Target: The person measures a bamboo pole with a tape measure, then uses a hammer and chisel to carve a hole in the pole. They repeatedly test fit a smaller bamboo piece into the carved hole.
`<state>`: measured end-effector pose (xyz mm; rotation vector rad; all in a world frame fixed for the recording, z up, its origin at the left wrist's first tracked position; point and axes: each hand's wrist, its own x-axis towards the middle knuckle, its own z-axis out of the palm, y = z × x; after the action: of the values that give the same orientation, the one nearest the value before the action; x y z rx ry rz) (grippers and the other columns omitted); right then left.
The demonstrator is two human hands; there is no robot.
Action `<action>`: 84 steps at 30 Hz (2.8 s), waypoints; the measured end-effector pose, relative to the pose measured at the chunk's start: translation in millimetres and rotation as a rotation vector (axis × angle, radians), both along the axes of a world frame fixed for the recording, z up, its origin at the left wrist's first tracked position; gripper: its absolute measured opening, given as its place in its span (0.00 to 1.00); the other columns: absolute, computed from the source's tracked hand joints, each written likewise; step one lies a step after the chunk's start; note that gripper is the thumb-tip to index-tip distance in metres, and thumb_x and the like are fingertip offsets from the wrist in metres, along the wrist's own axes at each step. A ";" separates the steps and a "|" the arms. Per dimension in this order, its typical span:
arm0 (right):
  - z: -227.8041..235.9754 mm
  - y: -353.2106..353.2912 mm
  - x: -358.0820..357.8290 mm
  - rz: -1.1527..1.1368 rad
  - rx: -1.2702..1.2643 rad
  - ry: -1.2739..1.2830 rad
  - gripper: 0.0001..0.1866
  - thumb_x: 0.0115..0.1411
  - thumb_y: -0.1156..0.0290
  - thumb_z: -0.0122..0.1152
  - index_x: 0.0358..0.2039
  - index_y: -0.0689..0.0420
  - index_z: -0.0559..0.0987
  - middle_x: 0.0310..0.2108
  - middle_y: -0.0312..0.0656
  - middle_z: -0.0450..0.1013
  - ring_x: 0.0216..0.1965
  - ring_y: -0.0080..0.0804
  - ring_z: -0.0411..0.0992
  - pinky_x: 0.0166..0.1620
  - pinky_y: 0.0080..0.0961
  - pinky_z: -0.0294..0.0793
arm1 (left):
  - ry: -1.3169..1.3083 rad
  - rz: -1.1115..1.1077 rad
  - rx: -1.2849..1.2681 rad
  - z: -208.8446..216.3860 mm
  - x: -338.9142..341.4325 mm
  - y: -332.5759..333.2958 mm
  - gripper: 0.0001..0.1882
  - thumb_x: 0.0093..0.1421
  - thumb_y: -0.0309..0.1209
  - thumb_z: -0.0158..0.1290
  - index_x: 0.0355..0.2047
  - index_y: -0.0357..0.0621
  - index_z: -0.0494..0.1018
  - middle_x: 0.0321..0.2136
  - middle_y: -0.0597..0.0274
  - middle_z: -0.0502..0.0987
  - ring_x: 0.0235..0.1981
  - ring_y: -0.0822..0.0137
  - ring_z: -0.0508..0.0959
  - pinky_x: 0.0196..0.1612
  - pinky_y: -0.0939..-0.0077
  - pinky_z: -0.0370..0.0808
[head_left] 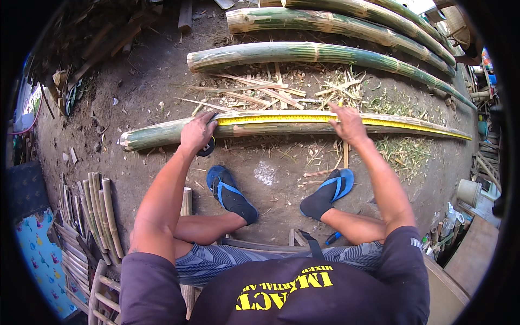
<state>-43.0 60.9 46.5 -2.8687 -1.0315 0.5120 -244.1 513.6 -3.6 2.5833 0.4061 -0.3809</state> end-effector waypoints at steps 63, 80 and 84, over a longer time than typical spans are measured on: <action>-83.3 430.2 -185.6 -0.233 0.901 0.485 0.08 0.57 0.71 0.61 0.34 0.60 0.74 0.23 0.51 0.74 0.25 0.42 0.75 0.32 0.36 0.74 | 0.156 0.233 0.043 1.7 -66.1 165.4 0.19 0.65 0.48 0.52 0.53 0.64 0.81 0.44 0.52 0.84 0.45 0.49 0.83 0.50 0.55 0.79; -88.1 432.3 -186.8 -0.219 0.903 0.386 0.06 0.56 0.71 0.59 0.29 0.60 0.74 0.22 0.47 0.74 0.22 0.36 0.72 0.30 0.35 0.72 | 0.148 0.223 0.028 1.9 -64.8 165.7 0.18 0.65 0.45 0.50 0.52 0.62 0.82 0.44 0.52 0.84 0.45 0.50 0.83 0.50 0.56 0.79; -86.8 434.3 -189.0 -0.161 0.812 0.405 0.07 0.54 0.71 0.59 0.29 0.60 0.73 0.23 0.53 0.74 0.25 0.49 0.75 0.31 0.40 0.73 | 0.173 0.229 0.029 -0.3 -66.9 166.7 0.18 0.66 0.46 0.51 0.52 0.64 0.82 0.43 0.52 0.84 0.46 0.50 0.83 0.51 0.56 0.79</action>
<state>-232.0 495.2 -40.2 -2.0014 -0.7044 0.4844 -311.0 680.3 -4.0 2.5048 0.7650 -0.5204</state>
